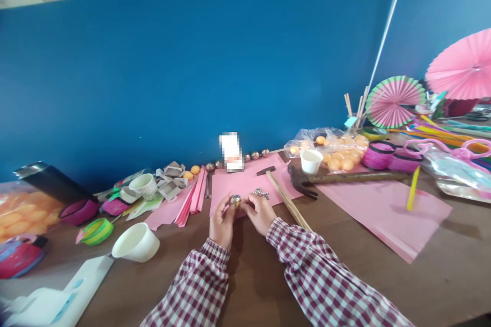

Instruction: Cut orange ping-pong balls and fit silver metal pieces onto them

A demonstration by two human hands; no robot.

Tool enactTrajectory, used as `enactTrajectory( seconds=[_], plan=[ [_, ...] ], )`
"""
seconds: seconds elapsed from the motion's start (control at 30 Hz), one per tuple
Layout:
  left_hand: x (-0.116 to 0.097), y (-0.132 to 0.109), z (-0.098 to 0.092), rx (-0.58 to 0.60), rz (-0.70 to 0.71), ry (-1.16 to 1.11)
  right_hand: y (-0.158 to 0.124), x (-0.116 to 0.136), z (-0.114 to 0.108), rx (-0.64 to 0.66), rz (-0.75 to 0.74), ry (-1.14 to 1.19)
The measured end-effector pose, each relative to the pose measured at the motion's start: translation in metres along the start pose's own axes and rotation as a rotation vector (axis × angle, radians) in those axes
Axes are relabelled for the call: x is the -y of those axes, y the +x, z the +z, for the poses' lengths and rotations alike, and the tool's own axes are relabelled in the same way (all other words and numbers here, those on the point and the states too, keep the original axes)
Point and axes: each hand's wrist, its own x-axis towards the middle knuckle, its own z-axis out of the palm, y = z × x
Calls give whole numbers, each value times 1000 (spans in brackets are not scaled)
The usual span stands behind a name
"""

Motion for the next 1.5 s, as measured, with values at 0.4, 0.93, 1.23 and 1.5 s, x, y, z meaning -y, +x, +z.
enactTrajectory(
  seconds=[0.4,0.93,1.23,1.5],
  plan=[
    [-1,-1,0,35,28,53,-2,10,0,-43,46,-33],
    [3,0,-1,16,-20,45,-2,4,0,-22,28,-10],
    [2,0,-1,4,0,71,0,3,-1,0,0,15],
    [1,0,0,6,5,75,0,1,-1,8,-10,39]
  ],
)
